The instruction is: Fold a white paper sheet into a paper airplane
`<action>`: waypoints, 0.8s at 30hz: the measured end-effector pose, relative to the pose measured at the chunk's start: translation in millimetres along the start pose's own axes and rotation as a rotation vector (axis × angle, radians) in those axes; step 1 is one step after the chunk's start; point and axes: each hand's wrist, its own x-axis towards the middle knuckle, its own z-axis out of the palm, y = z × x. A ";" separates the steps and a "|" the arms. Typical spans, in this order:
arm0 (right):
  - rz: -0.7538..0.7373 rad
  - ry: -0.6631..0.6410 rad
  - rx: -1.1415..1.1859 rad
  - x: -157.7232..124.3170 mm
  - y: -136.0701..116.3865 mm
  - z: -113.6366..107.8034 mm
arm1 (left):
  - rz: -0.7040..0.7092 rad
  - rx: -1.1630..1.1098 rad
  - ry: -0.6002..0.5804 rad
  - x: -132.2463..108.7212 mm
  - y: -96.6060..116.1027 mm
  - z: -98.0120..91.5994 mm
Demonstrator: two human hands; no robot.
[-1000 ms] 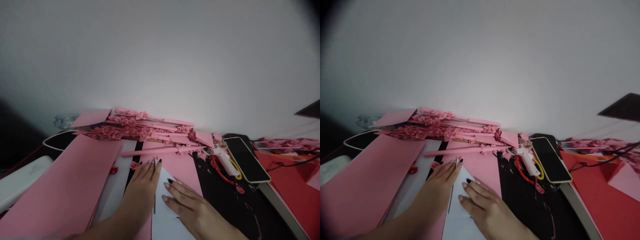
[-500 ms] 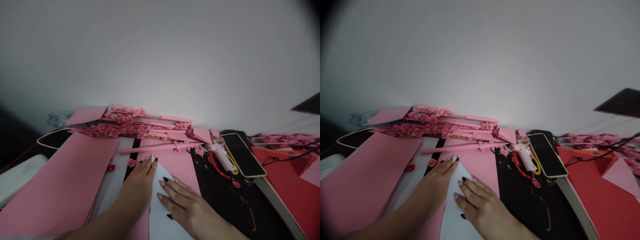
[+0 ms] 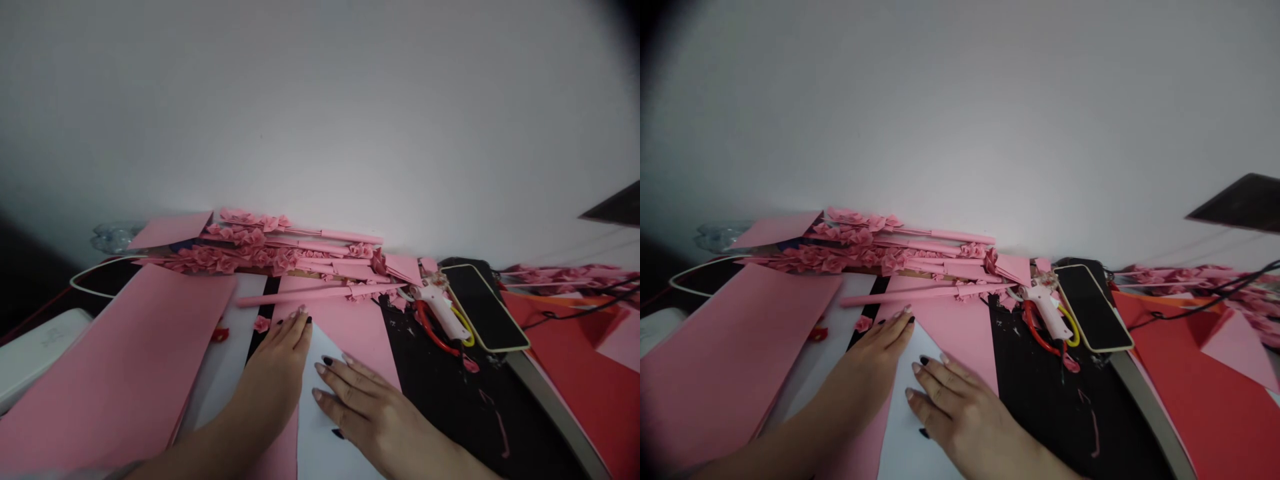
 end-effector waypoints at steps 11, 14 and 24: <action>0.001 -0.032 0.010 1.5 -0.8 -2.2 | -0.014 0.026 -0.020 -1.8 6.9 -6.3; -0.006 -0.034 0.005 1.4 -0.7 -2.4 | -0.025 0.070 -0.035 -5.3 12.5 -6.2; 0.003 -0.021 0.018 3.0 -1.9 -2.4 | -0.056 0.177 -0.057 -10.2 18.9 5.4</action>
